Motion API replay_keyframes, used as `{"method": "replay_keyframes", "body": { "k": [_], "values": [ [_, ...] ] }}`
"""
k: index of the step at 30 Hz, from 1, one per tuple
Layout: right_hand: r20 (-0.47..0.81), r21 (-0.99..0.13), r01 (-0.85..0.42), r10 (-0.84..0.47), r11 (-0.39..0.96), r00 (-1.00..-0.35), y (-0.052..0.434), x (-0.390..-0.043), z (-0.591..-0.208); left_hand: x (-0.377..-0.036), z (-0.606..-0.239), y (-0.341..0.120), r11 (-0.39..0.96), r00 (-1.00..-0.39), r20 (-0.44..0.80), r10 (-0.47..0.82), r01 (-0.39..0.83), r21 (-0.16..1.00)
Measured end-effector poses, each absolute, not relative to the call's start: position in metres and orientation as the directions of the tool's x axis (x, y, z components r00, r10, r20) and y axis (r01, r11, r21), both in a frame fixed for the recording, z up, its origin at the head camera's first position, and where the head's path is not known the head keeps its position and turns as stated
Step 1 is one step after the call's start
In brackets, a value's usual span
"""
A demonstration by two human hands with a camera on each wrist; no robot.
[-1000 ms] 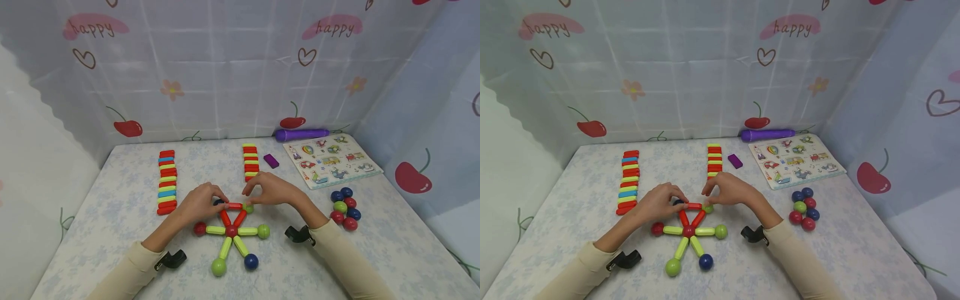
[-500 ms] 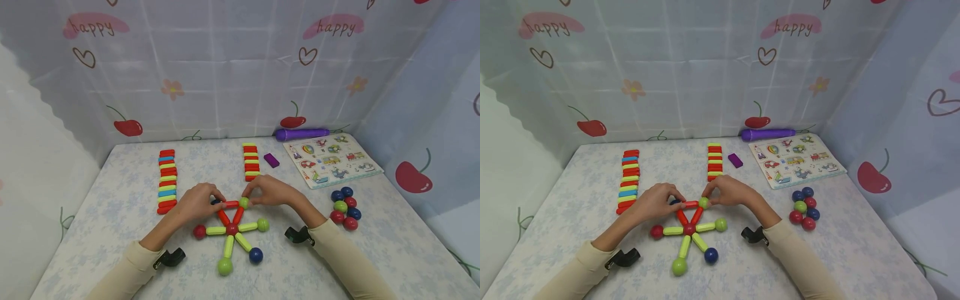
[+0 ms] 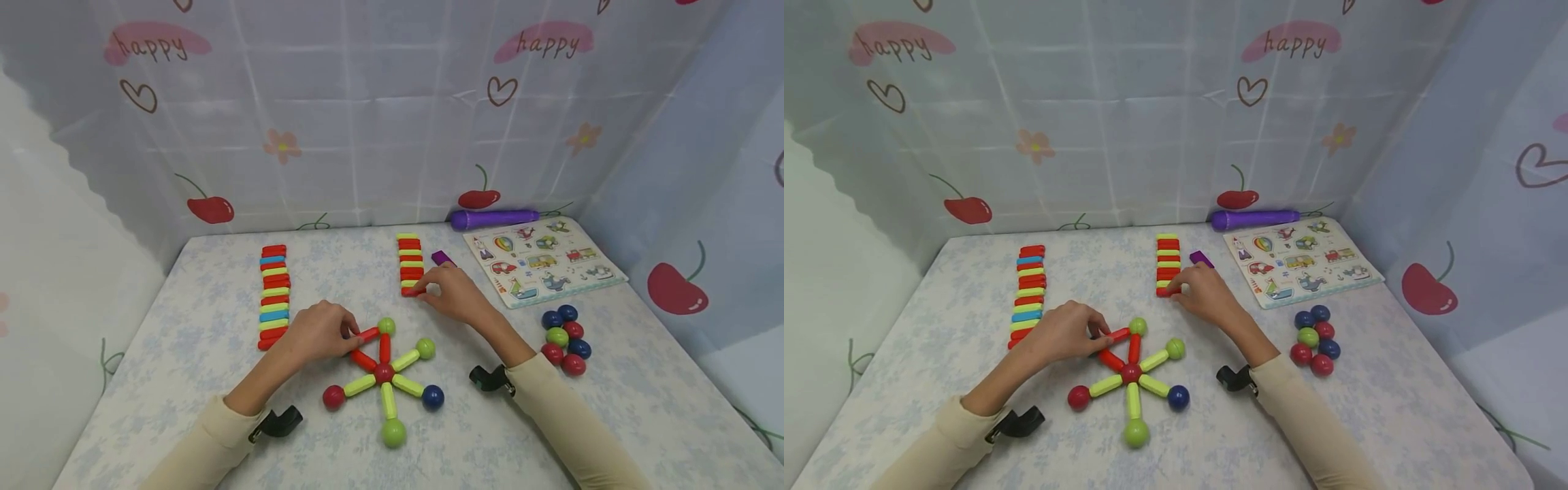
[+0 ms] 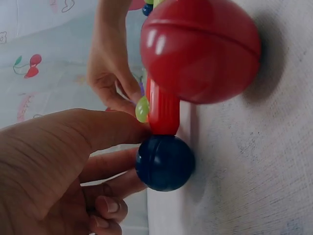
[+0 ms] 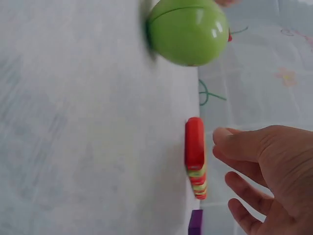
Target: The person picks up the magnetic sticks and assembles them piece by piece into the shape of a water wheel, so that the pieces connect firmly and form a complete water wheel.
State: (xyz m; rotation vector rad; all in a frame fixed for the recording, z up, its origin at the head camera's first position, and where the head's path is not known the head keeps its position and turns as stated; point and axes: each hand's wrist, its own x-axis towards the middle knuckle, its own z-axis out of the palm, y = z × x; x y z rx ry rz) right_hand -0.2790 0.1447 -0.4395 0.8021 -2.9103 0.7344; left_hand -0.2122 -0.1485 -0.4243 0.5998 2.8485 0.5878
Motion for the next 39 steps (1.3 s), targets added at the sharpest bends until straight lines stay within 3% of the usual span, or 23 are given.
{"method": "replay_keyframes", "body": {
  "k": [11, 16, 27, 39],
  "values": [
    [0.155, -0.391, -0.495, -0.475, 0.776, -0.866, 0.151, -0.284, -0.446, -0.203, -0.412, -0.149, 0.880, -0.914, -0.142, 0.381, 0.312, 0.357],
    [0.129, -0.416, -0.478, -0.470, 0.774, -0.873, 0.152, -0.285, -0.446, -0.204, -0.410, -0.152, 0.867, -0.910, -0.155, 0.385, 0.299, 0.399],
    [0.032, -0.471, -0.457, -0.503, 0.754, -0.864, 0.149, -0.279, -0.438, -0.218, -0.435, -0.148, 0.749, -0.896, 0.048, 0.442, 0.398, 0.529],
    [-0.008, -0.516, -0.529, -0.621, 0.674, -0.784, 0.125, -0.259, -0.416, -0.218, -0.440, -0.146, 0.735, -0.906, 0.056, 0.421, 0.376, 0.564]
  ]
}}
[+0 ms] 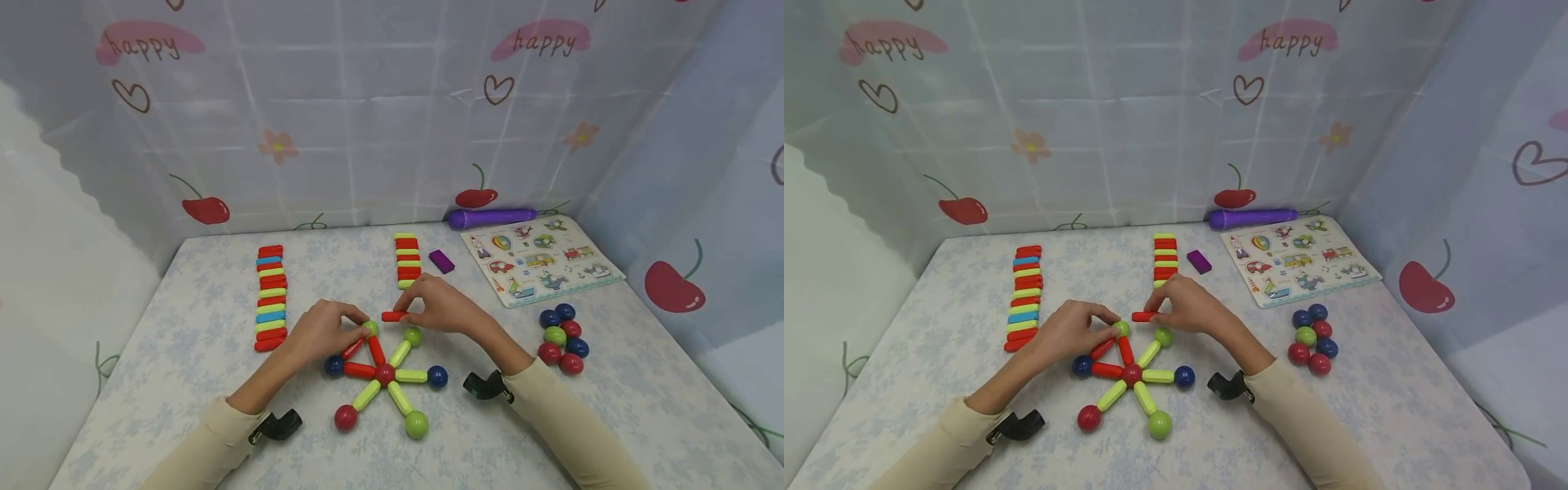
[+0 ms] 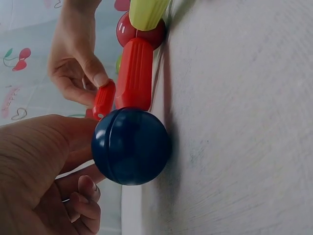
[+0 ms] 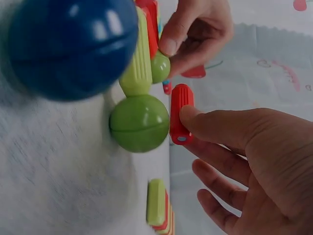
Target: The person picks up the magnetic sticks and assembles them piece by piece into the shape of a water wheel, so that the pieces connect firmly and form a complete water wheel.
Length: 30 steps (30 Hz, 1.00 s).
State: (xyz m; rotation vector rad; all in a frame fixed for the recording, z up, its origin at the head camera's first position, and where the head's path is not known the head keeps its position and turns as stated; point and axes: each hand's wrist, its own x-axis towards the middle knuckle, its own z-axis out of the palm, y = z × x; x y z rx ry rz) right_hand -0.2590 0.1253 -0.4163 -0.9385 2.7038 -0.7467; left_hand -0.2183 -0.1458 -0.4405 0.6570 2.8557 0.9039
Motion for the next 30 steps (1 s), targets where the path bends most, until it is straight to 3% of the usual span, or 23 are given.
{"method": "replay_keyframes", "body": {
  "k": [10, 25, 30],
  "values": [
    [-0.017, -0.479, -0.571, -0.658, 0.667, -0.753, 0.115, -0.252, -0.423, -0.221, -0.441, -0.148, 0.737, -0.905, 0.032, 0.425, 0.366, 0.568],
    [-0.007, -0.511, -0.582, -0.681, 0.632, -0.733, 0.113, -0.252, -0.426, -0.223, -0.447, -0.145, 0.682, -0.858, 0.086, 0.507, 0.460, 0.568],
    [-0.023, -0.521, -0.579, -0.688, 0.627, -0.725, 0.115, -0.252, -0.424, -0.223, -0.449, -0.143, 0.695, -0.868, 0.074, 0.490, 0.441, 0.568]
  ]
}}
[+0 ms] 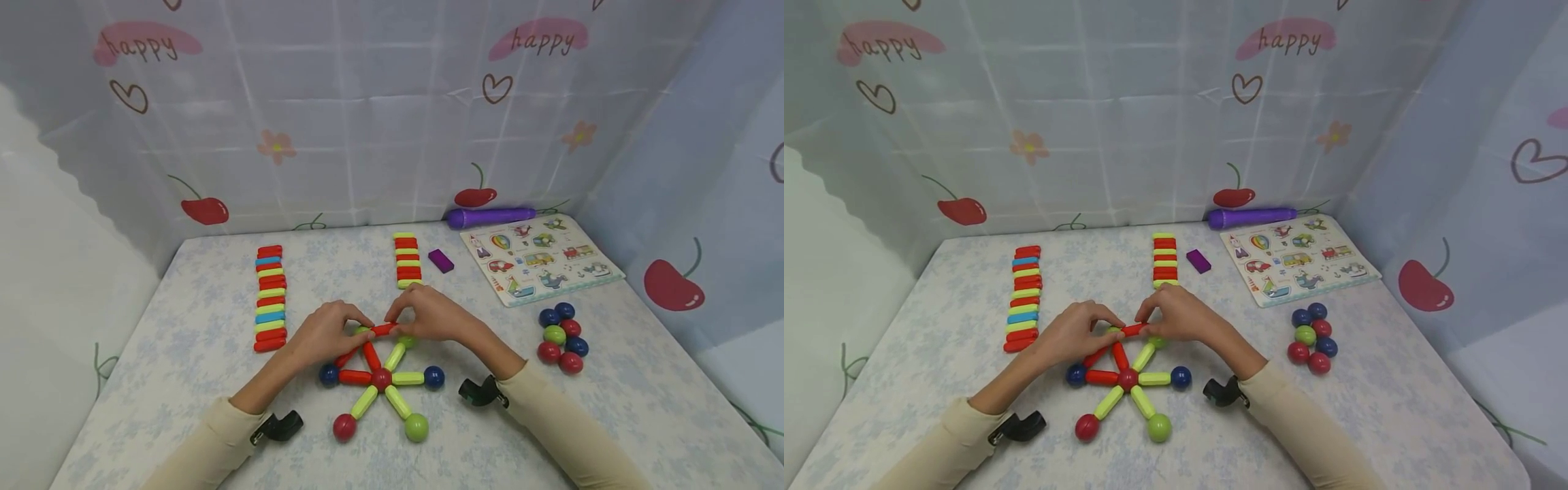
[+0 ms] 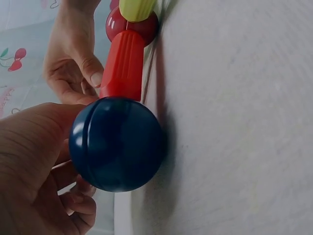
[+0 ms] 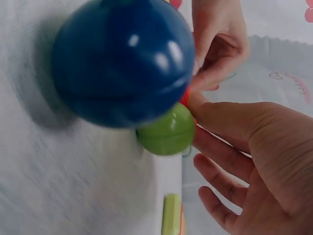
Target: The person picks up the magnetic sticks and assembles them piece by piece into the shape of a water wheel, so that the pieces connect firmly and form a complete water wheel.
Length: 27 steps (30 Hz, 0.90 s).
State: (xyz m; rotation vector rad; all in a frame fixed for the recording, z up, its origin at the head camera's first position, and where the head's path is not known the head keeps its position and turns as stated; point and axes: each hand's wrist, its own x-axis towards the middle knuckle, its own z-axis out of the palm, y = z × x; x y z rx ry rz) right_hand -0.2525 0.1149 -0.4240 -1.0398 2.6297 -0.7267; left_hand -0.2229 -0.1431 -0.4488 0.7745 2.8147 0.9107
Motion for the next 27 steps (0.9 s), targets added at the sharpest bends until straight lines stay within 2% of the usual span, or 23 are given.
{"method": "replay_keyframes", "body": {
  "k": [5, 11, 20, 27],
  "values": [
    [-0.120, -0.554, -0.530, -0.691, 0.643, -0.713, 0.1219, -0.2553, -0.4191, -0.2215, -0.4472, -0.1426, 0.721, -0.888, 0.050, 0.457, 0.403, 0.564],
    [-0.221, -0.553, -0.511, -0.708, 0.657, -0.671, 0.1247, -0.2569, -0.4188, -0.2206, -0.4473, -0.1438, 0.725, -0.878, 0.048, 0.476, 0.423, 0.544],
    [-0.152, -0.534, -0.569, -0.734, 0.625, -0.662, 0.1230, -0.2575, -0.4214, -0.2229, -0.4439, -0.1457, 0.731, -0.877, -0.019, 0.481, 0.388, 0.562],
    [-0.099, -0.508, -0.601, -0.735, 0.617, -0.671, 0.1197, -0.2569, -0.4259, -0.2229, -0.4451, -0.1472, 0.708, -0.865, -0.007, 0.502, 0.407, 0.577]
  ]
}}
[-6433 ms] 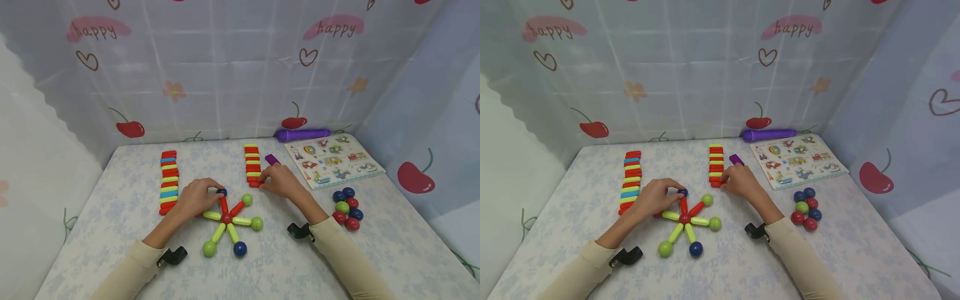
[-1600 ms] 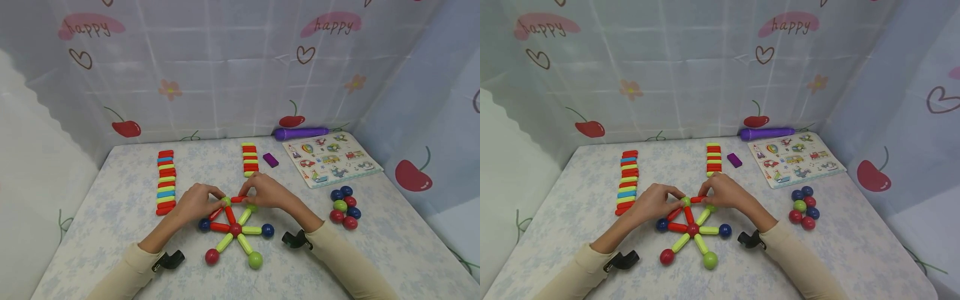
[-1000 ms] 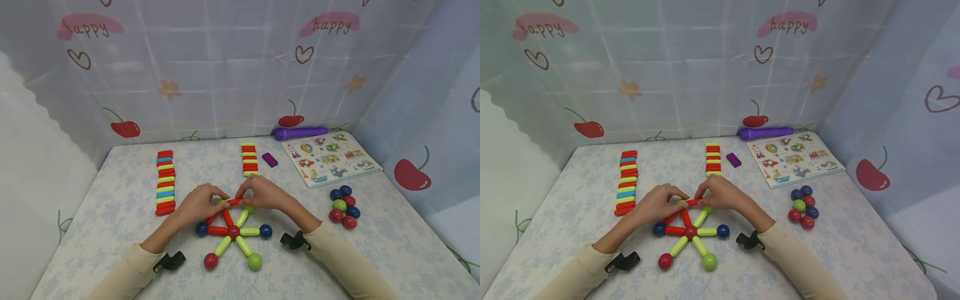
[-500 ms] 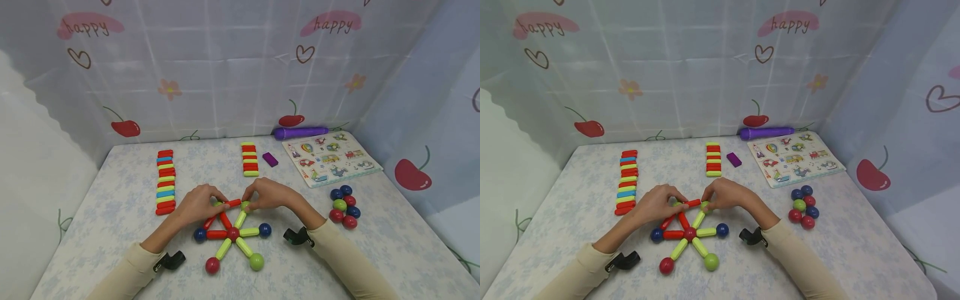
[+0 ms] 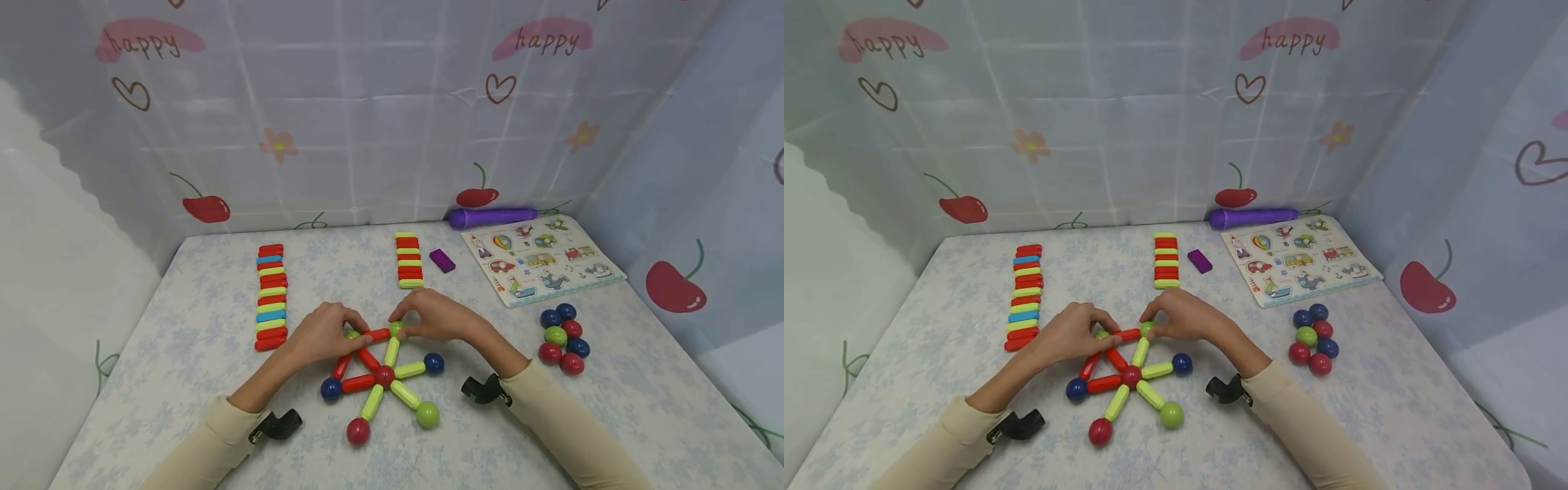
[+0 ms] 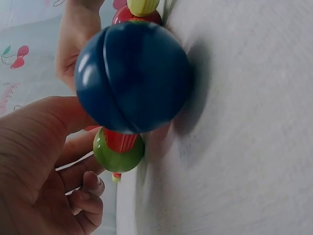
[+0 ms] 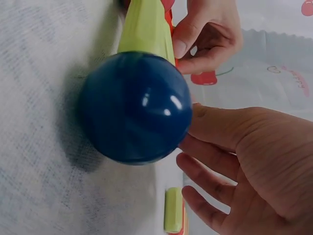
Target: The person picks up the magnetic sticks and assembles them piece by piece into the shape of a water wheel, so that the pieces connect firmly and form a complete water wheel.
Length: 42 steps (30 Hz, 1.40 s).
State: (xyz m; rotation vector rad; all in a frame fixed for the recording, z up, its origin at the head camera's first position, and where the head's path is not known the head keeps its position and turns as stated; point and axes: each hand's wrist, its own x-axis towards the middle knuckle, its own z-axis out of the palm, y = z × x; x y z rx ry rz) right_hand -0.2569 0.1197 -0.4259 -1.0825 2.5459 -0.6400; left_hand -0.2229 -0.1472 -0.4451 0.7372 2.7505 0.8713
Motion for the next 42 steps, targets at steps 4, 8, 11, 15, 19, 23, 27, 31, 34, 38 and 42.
{"method": "replay_keyframes", "body": {
  "k": [4, 8, 11, 15, 19, 23, 27, 31, 34, 38, 42],
  "values": [
    [-0.080, -0.511, -0.595, -0.724, 0.620, -0.685, 0.122, -0.259, -0.426, -0.222, -0.444, -0.147, 0.723, -0.870, -0.011, 0.493, 0.403, 0.561],
    [-0.034, -0.506, -0.545, -0.647, 0.668, -0.761, 0.130, -0.266, -0.428, -0.221, -0.443, -0.147, 0.744, -0.879, -0.013, 0.477, 0.396, 0.537],
    [0.034, -0.483, -0.516, -0.574, 0.707, -0.818, 0.137, -0.271, -0.432, -0.220, -0.442, -0.147, 0.760, -0.887, -0.022, 0.460, 0.381, 0.527],
    [0.110, -0.439, -0.526, -0.537, 0.729, -0.836, 0.145, -0.276, -0.438, -0.219, -0.440, -0.147, 0.774, -0.898, -0.051, 0.438, 0.347, 0.530],
    [0.129, -0.415, -0.541, -0.541, 0.732, -0.831, 0.149, -0.280, -0.443, -0.218, -0.436, -0.147, 0.785, -0.900, -0.085, 0.427, 0.322, 0.530],
    [0.122, -0.404, -0.512, -0.510, 0.758, -0.852, 0.150, -0.281, -0.445, -0.216, -0.433, -0.148, 0.798, -0.895, -0.121, 0.429, 0.313, 0.515],
    [0.119, -0.384, -0.488, -0.482, 0.784, -0.868, 0.150, -0.282, -0.446, -0.215, -0.430, -0.150, 0.800, -0.889, -0.153, 0.432, 0.299, 0.519],
    [0.124, -0.369, -0.486, -0.476, 0.792, -0.870, 0.150, -0.284, -0.449, -0.217, -0.431, -0.151, 0.784, -0.892, -0.126, 0.435, 0.306, 0.541],
    [0.129, -0.378, -0.486, -0.475, 0.788, -0.870, 0.149, -0.284, -0.450, -0.219, -0.436, -0.150, 0.746, -0.886, -0.044, 0.462, 0.362, 0.559],
    [0.124, -0.409, -0.484, -0.478, 0.774, -0.869, 0.146, -0.282, -0.448, -0.223, -0.442, -0.147, 0.676, -0.853, 0.068, 0.517, 0.456, 0.579],
    [0.081, -0.441, -0.465, -0.482, 0.768, -0.872, 0.141, -0.279, -0.445, -0.225, -0.445, -0.145, 0.652, -0.845, 0.105, 0.524, 0.477, 0.590]
  ]
}}
